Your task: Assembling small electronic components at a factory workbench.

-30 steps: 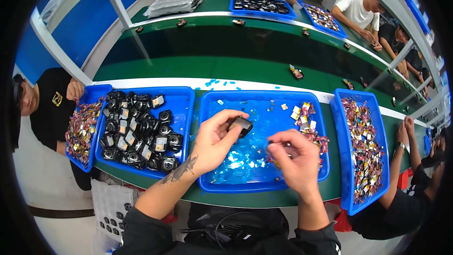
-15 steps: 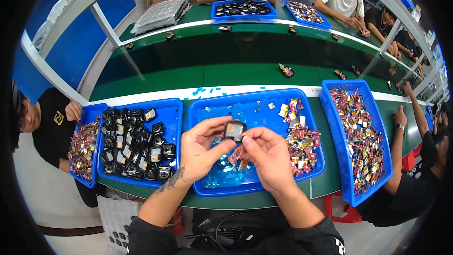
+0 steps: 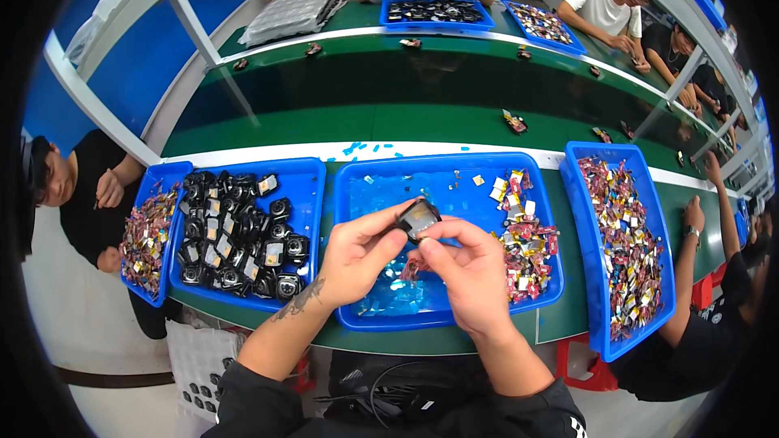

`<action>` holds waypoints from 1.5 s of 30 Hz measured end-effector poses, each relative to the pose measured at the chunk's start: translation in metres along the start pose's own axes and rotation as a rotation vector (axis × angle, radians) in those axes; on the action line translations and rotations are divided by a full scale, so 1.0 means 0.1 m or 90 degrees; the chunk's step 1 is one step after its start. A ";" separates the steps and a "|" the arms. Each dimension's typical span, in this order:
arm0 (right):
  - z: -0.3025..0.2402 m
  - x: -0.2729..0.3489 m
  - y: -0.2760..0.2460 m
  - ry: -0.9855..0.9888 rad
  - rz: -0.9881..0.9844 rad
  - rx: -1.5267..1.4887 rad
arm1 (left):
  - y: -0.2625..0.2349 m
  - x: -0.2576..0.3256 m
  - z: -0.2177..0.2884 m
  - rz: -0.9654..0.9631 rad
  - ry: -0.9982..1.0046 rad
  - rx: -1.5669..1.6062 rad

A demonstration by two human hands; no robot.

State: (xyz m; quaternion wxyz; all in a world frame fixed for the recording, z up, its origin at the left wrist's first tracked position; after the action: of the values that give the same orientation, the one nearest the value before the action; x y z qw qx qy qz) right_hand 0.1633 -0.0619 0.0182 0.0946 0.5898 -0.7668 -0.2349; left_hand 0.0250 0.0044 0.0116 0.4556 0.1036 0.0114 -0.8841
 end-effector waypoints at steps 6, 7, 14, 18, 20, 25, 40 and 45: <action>-0.30 -0.02 -0.03 -0.183 -0.042 0.439 | -0.04 -0.06 -0.09 0.002 -0.152 0.200; -0.32 -0.03 0.01 -0.180 -0.044 0.439 | -0.04 -0.06 -0.08 0.006 -0.154 0.201; -0.35 -0.12 0.23 -0.324 -0.070 0.669 | 0.05 -0.05 -0.12 -0.032 -0.132 0.199; -0.33 -0.12 0.28 -0.315 -0.027 0.655 | 0.05 -0.04 -0.16 -0.028 -0.148 0.198; -0.32 -0.12 0.24 -0.249 0.015 0.610 | 0.06 -0.04 -0.16 -0.025 -0.145 0.183; -0.30 -0.13 0.22 -0.318 -0.028 0.667 | 0.06 -0.02 -0.15 -0.029 -0.149 0.196; -0.34 -0.09 0.19 -0.222 0.015 0.683 | 0.05 0.02 -0.11 -0.047 -0.117 0.140; -0.17 -0.06 0.00 -0.207 0.049 0.297 | 0.10 -0.03 -0.12 -0.023 -0.129 0.188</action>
State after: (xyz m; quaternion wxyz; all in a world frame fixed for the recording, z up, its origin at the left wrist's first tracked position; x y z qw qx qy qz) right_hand 0.1726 -0.0609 0.0339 -0.1589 0.5208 -0.8270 -0.1400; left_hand 0.0370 0.0020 0.0009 0.4184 0.0799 -0.1629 -0.8899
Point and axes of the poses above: each hand's wrist, its own x-axis away from the middle knuckle, its own y-axis out of the palm, z = x × y, the point moved 3 cm from there along -x, towards the middle knuckle, and after that the axes turned 8 degrees about -y, right-handed, at the moved point
